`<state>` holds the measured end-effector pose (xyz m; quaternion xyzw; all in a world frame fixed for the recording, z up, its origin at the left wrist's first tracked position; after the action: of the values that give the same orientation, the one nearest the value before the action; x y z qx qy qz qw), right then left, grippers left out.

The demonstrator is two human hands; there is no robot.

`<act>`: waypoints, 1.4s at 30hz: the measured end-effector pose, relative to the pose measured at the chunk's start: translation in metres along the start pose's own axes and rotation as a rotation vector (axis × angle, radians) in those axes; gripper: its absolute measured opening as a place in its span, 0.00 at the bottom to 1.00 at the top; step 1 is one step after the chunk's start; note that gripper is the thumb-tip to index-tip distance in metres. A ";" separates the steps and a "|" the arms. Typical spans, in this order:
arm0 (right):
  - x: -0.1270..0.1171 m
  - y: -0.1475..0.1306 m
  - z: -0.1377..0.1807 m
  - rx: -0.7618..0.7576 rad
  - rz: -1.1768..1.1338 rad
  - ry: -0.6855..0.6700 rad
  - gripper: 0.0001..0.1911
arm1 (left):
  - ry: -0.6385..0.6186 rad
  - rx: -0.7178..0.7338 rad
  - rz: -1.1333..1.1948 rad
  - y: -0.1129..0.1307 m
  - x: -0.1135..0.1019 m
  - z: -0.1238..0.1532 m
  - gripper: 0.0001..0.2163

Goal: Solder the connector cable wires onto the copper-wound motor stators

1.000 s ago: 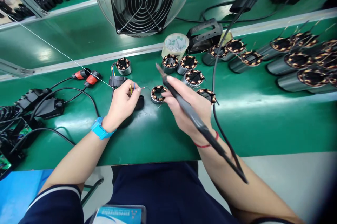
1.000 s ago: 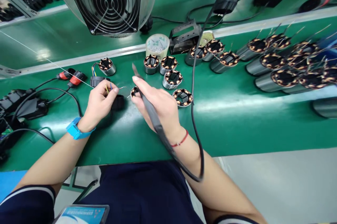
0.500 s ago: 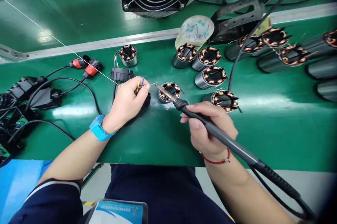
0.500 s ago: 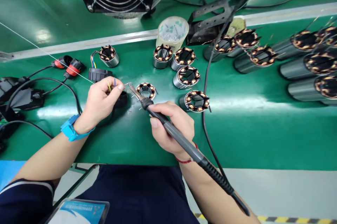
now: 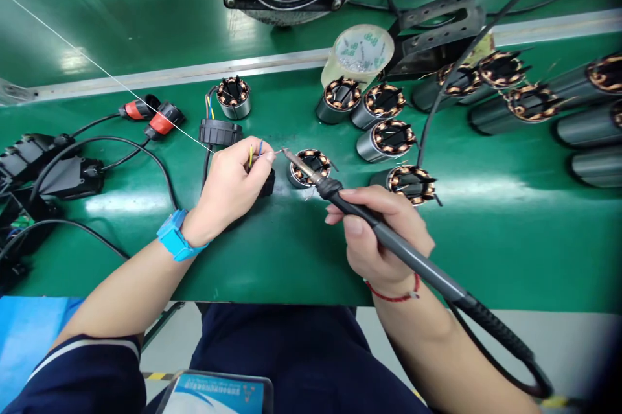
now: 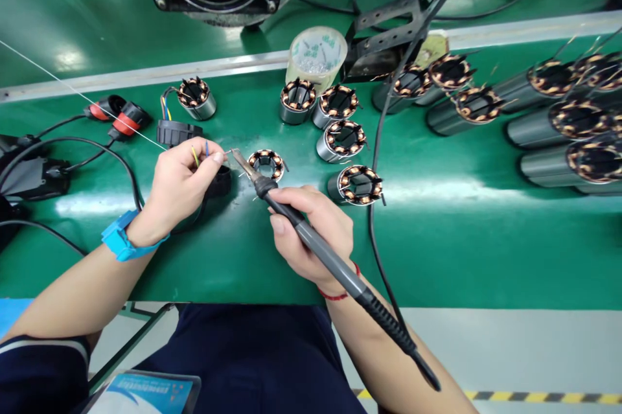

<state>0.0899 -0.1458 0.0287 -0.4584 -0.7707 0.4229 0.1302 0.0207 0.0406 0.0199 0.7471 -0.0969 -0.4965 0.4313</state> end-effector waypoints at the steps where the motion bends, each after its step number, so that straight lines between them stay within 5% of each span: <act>1: 0.000 0.000 0.000 0.002 -0.004 -0.007 0.14 | 0.002 0.000 -0.003 0.000 0.000 0.000 0.07; 42: -0.003 -0.002 0.002 -0.009 0.029 0.055 0.11 | 0.016 0.004 0.001 -0.001 0.001 0.000 0.07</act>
<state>0.0897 -0.1496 0.0297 -0.4815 -0.7621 0.4084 0.1433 0.0208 0.0405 0.0189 0.7518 -0.0947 -0.4901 0.4309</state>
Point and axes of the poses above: each hand's wrist, its own z-axis away from the middle knuckle, its own x-axis out of the palm, y = z × x, the point moved 8 cm from there along -z, towards the middle knuckle, and after that the axes turned 4 degrees about -z, right-handed, at the moved point
